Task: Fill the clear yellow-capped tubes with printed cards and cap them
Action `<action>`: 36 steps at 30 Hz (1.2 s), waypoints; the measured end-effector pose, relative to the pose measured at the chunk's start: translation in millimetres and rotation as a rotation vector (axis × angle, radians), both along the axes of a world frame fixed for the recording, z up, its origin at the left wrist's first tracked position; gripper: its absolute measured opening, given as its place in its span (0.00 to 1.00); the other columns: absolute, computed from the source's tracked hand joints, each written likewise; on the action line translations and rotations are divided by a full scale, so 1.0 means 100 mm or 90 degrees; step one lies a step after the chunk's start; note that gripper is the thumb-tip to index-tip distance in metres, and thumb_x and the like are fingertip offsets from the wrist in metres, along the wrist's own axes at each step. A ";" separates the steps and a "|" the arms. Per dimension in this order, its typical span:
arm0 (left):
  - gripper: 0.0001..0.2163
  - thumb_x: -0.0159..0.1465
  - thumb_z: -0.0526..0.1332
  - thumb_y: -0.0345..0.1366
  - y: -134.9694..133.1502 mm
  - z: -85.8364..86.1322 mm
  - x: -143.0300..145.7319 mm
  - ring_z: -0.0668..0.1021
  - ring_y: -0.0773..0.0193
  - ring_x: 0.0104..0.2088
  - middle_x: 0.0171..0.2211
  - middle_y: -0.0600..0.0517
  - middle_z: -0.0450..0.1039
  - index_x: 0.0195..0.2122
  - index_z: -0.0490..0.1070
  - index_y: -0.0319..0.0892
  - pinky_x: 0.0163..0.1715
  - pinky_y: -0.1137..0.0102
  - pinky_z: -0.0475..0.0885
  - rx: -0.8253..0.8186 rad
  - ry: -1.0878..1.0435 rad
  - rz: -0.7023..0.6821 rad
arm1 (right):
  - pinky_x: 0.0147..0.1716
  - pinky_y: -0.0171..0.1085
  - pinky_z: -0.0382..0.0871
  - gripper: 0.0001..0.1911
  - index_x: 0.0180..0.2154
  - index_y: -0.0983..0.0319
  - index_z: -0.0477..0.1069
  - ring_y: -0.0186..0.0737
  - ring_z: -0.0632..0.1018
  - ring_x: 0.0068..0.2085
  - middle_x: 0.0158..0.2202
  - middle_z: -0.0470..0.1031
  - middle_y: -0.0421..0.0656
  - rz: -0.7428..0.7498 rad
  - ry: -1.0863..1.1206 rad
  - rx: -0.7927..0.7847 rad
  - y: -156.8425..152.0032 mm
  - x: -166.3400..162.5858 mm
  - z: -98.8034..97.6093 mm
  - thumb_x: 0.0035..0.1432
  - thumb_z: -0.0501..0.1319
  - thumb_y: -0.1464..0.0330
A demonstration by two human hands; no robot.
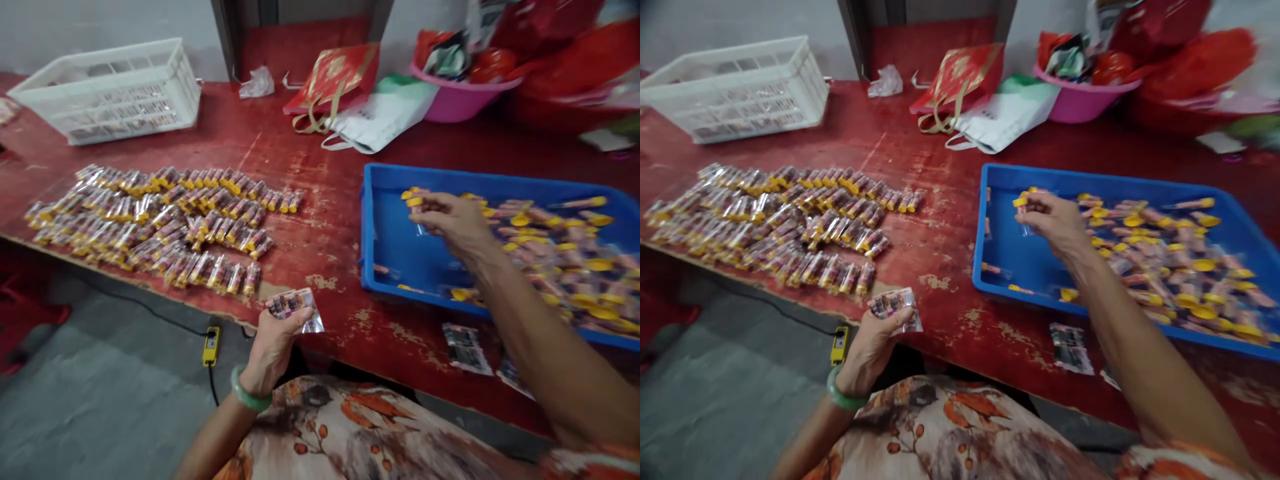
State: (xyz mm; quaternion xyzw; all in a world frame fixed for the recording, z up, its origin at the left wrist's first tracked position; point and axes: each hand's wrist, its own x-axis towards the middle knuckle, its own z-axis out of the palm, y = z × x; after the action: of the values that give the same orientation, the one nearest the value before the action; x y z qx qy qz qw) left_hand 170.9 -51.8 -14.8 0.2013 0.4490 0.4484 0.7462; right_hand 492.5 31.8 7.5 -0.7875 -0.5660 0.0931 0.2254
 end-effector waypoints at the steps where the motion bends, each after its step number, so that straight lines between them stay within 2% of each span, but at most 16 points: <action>1: 0.16 0.42 0.76 0.31 -0.01 -0.01 0.02 0.77 0.67 0.27 0.28 0.52 0.78 0.33 0.77 0.37 0.31 0.73 0.74 0.004 0.002 0.005 | 0.26 0.39 0.68 0.19 0.54 0.58 0.66 0.42 0.77 0.33 0.39 0.76 0.47 0.042 0.076 0.028 -0.21 -0.16 0.02 0.62 0.52 0.65; 2: 0.17 0.42 0.76 0.31 -0.02 -0.02 0.04 0.77 0.67 0.27 0.28 0.52 0.78 0.33 0.77 0.37 0.31 0.73 0.73 0.008 0.005 0.011 | 0.25 0.39 0.67 0.20 0.54 0.57 0.66 0.43 0.77 0.31 0.37 0.76 0.47 0.115 0.284 0.097 -0.43 -0.34 0.04 0.60 0.53 0.66; 3: 0.17 0.42 0.76 0.31 -0.04 -0.03 0.05 0.77 0.67 0.27 0.28 0.52 0.78 0.33 0.77 0.37 0.32 0.73 0.73 0.013 0.008 0.015 | 0.26 0.40 0.68 0.19 0.51 0.56 0.68 0.43 0.76 0.32 0.35 0.76 0.46 0.176 0.467 0.126 -0.66 -0.53 0.04 0.58 0.56 0.66; 5: 0.16 0.43 0.75 0.31 -0.07 -0.03 0.07 0.77 0.67 0.28 0.29 0.51 0.78 0.33 0.77 0.36 0.33 0.72 0.73 0.017 0.010 0.015 | 0.24 0.36 0.66 0.16 0.44 0.56 0.72 0.39 0.75 0.29 0.30 0.75 0.42 0.238 0.694 0.106 -1.04 -0.94 -0.01 0.51 0.62 0.68; 8: 0.15 0.45 0.75 0.32 -0.11 0.01 0.06 0.78 0.65 0.29 0.30 0.50 0.78 0.34 0.76 0.36 0.34 0.70 0.74 0.003 -0.001 0.004 | 0.24 0.33 0.64 0.11 0.37 0.60 0.73 0.34 0.72 0.27 0.28 0.74 0.42 0.180 0.893 0.009 -1.31 -1.41 -0.17 0.47 0.63 0.68; 12: 0.15 0.43 0.75 0.32 -0.14 0.04 0.03 0.76 0.68 0.26 0.27 0.53 0.76 0.31 0.75 0.36 0.29 0.72 0.74 -0.026 0.001 0.013 | 0.22 0.30 0.61 0.17 0.40 0.62 0.74 0.31 0.69 0.25 0.28 0.73 0.42 0.069 1.004 -0.049 -1.29 -1.56 -0.28 0.45 0.66 0.66; 15: 0.15 0.42 0.76 0.31 -0.16 0.01 0.01 0.75 0.69 0.25 0.26 0.53 0.76 0.30 0.75 0.36 0.28 0.73 0.73 -0.008 0.013 0.040 | 0.19 0.28 0.60 0.20 0.42 0.61 0.73 0.31 0.70 0.26 0.32 0.74 0.44 0.059 0.985 -0.022 -1.26 -1.49 -0.19 0.46 0.68 0.64; 19: 0.14 0.43 0.75 0.31 -0.19 -0.02 0.00 0.75 0.70 0.26 0.27 0.54 0.76 0.31 0.75 0.36 0.29 0.74 0.72 0.042 0.000 0.072 | 0.17 0.28 0.62 0.17 0.42 0.61 0.71 0.31 0.70 0.25 0.34 0.73 0.43 0.137 0.923 0.044 -1.35 -1.47 -0.08 0.50 0.67 0.65; 24: 0.15 0.43 0.75 0.31 -0.21 0.00 0.02 0.75 0.69 0.27 0.28 0.54 0.75 0.31 0.75 0.37 0.30 0.73 0.72 0.030 -0.043 0.118 | 0.22 0.33 0.70 0.10 0.39 0.61 0.67 0.32 0.73 0.25 0.36 0.70 0.42 0.221 0.862 0.097 -1.59 -1.61 -0.18 0.54 0.64 0.68; 27: 0.16 0.42 0.76 0.32 -0.22 0.00 0.05 0.75 0.69 0.26 0.28 0.54 0.75 0.31 0.74 0.37 0.28 0.73 0.72 -0.024 -0.069 0.119 | 0.26 0.35 0.72 0.09 0.38 0.60 0.65 0.35 0.75 0.30 0.37 0.70 0.43 0.253 0.755 0.183 -1.67 -1.68 -0.26 0.55 0.63 0.71; 31: 0.17 0.41 0.77 0.34 -0.24 0.00 0.09 0.74 0.71 0.23 0.24 0.55 0.73 0.29 0.73 0.36 0.25 0.75 0.70 -0.091 -0.102 0.112 | 0.34 0.38 0.72 0.13 0.39 0.60 0.64 0.39 0.75 0.38 0.38 0.71 0.44 0.244 0.557 0.330 -1.68 -1.73 -0.30 0.53 0.64 0.75; 36: 0.15 0.43 0.76 0.34 -0.26 -0.02 0.12 0.75 0.71 0.24 0.25 0.55 0.74 0.29 0.73 0.37 0.26 0.76 0.71 -0.098 -0.140 0.134 | 0.34 0.37 0.73 0.18 0.42 0.59 0.64 0.39 0.76 0.38 0.39 0.73 0.44 0.272 0.395 0.429 -1.70 -1.79 -0.29 0.50 0.64 0.78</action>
State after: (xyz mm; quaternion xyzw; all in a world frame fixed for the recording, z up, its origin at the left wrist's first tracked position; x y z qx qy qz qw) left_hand 182.9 -77.7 -16.8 0.0449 0.4161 0.5075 0.7532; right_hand 313.1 -138.7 -21.7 -0.4727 -0.6194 0.1788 0.6008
